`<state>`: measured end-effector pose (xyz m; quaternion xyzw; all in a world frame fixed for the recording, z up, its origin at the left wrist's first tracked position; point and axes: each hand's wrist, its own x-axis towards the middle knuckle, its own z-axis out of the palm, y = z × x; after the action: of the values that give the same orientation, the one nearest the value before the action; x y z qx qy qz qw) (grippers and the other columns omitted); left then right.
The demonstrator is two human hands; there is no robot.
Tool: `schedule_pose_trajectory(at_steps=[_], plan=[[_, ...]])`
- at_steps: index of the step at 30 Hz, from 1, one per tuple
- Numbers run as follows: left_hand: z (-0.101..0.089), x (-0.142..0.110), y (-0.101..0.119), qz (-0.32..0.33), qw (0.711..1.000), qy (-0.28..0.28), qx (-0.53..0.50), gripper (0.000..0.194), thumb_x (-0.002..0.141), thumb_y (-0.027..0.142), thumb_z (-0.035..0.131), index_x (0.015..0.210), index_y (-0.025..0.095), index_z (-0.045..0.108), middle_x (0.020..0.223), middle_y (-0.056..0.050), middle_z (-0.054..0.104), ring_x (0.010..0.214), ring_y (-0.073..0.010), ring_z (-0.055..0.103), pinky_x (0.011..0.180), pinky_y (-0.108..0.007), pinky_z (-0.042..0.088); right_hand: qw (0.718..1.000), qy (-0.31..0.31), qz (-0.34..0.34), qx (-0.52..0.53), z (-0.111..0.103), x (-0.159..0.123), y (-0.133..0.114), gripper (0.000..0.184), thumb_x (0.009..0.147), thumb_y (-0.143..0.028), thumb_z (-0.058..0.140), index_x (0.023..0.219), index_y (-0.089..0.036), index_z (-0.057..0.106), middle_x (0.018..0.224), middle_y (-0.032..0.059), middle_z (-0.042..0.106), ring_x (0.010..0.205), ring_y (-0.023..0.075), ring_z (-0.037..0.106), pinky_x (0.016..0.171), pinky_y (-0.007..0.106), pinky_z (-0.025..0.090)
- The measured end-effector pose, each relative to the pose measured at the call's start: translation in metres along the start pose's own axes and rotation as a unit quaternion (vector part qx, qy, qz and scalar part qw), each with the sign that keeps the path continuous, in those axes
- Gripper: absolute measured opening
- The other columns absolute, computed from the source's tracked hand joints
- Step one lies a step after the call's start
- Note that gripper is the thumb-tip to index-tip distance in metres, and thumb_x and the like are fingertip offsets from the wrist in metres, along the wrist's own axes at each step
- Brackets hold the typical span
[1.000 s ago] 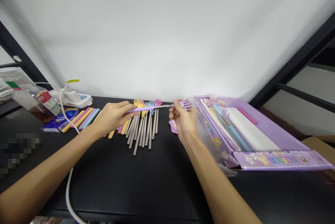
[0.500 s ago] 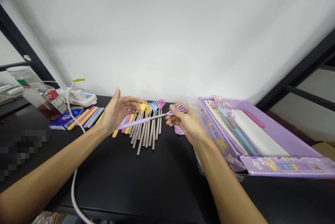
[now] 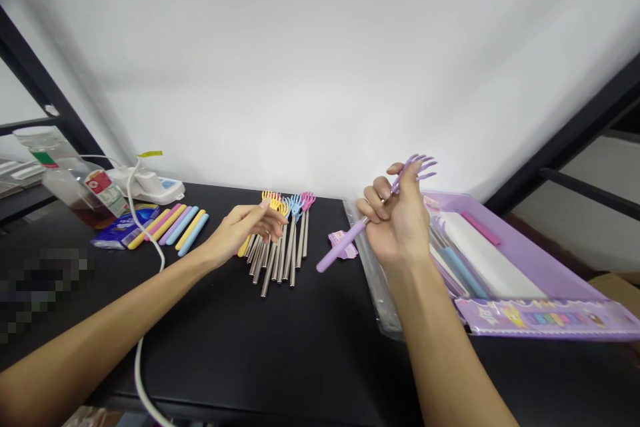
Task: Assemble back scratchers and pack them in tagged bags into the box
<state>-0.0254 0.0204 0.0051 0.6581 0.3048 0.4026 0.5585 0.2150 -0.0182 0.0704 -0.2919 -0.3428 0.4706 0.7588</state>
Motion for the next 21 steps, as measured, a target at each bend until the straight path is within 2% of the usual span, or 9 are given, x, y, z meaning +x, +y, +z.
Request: schedule_pose_trajectory(at_steps=[2,4,10,21], plan=[[0.002,-0.001,-0.002,-0.003,1.0,-0.013,0.008,0.061,0.092,0.069,0.051,0.089,0.012,0.073,0.077,-0.009,0.07,0.068,-0.016,0.066,0.061,-0.027,0.05,0.998,-0.03,-0.011,-0.048,0.008,-0.002,-0.002,0.048,0.086,-0.063,0.067,0.069,-0.023,0.047,0.052,-0.0093,0.021,0.042,0.0073,0.011,0.036,0.023,0.014],[0.004,-0.003,-0.004,-0.003,1.0,-0.021,0.016,0.061,0.094,0.068,0.049,0.09,0.012,0.073,0.078,-0.009,0.07,0.069,-0.0161,0.066,0.062,-0.027,0.05,0.994,-0.061,-0.02,-0.089,0.016,-0.005,0.003,0.057,0.084,-0.069,0.065,0.063,-0.023,0.039,0.051,-0.0097,0.016,0.042,0.0069,0.009,0.037,0.024,0.012],[0.009,-0.005,-0.005,0.001,0.997,-0.033,0.066,0.06,0.099,0.064,0.043,0.092,0.012,0.073,0.08,-0.009,0.071,0.071,-0.016,0.066,0.065,-0.028,0.05,0.978,-0.149,-0.032,-0.141,0.03,-0.019,0.039,0.064,0.074,-0.07,0.074,0.06,-0.023,0.034,0.048,-0.0111,0.02,0.037,0.0035,0.013,0.037,0.023,0.011],[0.014,-0.007,-0.007,0.011,0.993,-0.044,0.105,0.055,0.099,0.061,0.045,0.091,0.013,0.072,0.079,-0.007,0.07,0.073,-0.0162,0.067,0.067,-0.027,0.052,0.978,-0.144,-0.036,-0.144,0.022,-0.019,0.044,0.063,0.077,-0.072,0.069,0.058,-0.023,0.035,0.046,-0.011,0.021,0.036,0.0035,0.013,0.036,0.022,0.011]])
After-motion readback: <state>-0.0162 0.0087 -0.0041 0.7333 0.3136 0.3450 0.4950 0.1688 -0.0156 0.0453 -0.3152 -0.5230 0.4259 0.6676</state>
